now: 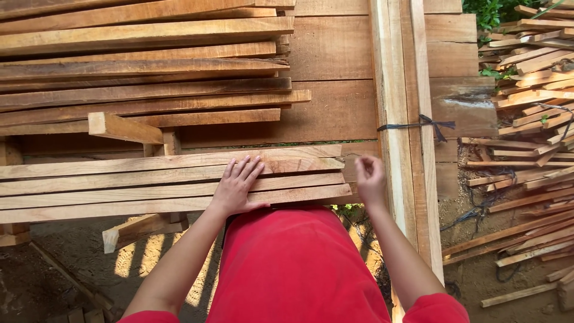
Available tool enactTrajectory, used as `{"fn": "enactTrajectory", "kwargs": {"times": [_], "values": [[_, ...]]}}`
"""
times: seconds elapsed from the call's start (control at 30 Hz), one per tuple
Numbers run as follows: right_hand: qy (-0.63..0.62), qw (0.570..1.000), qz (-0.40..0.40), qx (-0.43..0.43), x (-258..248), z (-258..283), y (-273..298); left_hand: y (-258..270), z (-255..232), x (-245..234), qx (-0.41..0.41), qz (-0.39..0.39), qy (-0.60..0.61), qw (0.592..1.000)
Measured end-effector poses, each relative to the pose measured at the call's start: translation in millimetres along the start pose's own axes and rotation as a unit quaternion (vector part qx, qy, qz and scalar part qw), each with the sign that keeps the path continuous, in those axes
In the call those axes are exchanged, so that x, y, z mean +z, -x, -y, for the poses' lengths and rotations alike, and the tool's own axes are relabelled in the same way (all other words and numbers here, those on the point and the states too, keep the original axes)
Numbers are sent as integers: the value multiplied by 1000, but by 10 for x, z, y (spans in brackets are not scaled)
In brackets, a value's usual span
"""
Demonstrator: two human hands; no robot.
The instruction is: Organizing thin wooden planks into a bundle and securing them with a strap.
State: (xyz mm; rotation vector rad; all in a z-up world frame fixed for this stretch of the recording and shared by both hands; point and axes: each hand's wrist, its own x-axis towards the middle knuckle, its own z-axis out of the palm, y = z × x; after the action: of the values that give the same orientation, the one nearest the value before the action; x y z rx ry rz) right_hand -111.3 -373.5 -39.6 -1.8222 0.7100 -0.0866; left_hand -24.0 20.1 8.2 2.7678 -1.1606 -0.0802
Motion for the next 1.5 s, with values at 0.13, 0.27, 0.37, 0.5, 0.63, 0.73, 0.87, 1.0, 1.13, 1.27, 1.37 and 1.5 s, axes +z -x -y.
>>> {"fn": "enactTrajectory", "kwargs": {"times": [0.13, 0.27, 0.37, 0.5, 0.63, 0.73, 0.87, 1.0, 1.13, 1.27, 1.37, 1.5], "values": [[-135, 985, 20, 102, 514, 141, -397, 7, 18, 0, 0, 4, -7, 1000], [-98, 979, 99, 151, 860, -12, -532, -20, 41, 21, -7, 11, -2, 1000], [-93, 970, 118, 190, 752, 178, -440, 29, 4, 83, -18, 32, -8, 999], [-132, 965, 109, 199, 764, 483, -354, -48, 19, 53, -116, 71, 3, 991], [-113, 968, 105, 200, 822, 23, -538, -113, -49, 55, -159, 100, -5, 982], [-119, 974, 84, 171, 815, 99, -514, -90, 36, 17, -140, 100, 7, 985], [-2, 992, 107, 71, 522, 57, -477, -24, 90, -38, -60, 119, -22, 991], [-4, 996, 46, 73, -93, 53, -154, 1, 86, 5, -54, 97, -27, 993], [-94, 981, 22, 166, -108, -458, 89, 7, 110, 57, -51, 83, -14, 995], [-145, 962, 22, 228, 52, -796, 72, -1, 125, 14, -47, 112, -14, 993], [-223, 944, 2, 244, -1, -808, 100, -7, 125, -17, -45, 146, -22, 988], [-343, 887, -7, 308, -65, -1256, 257, 18, 134, 27, -49, 141, -25, 989]]}}
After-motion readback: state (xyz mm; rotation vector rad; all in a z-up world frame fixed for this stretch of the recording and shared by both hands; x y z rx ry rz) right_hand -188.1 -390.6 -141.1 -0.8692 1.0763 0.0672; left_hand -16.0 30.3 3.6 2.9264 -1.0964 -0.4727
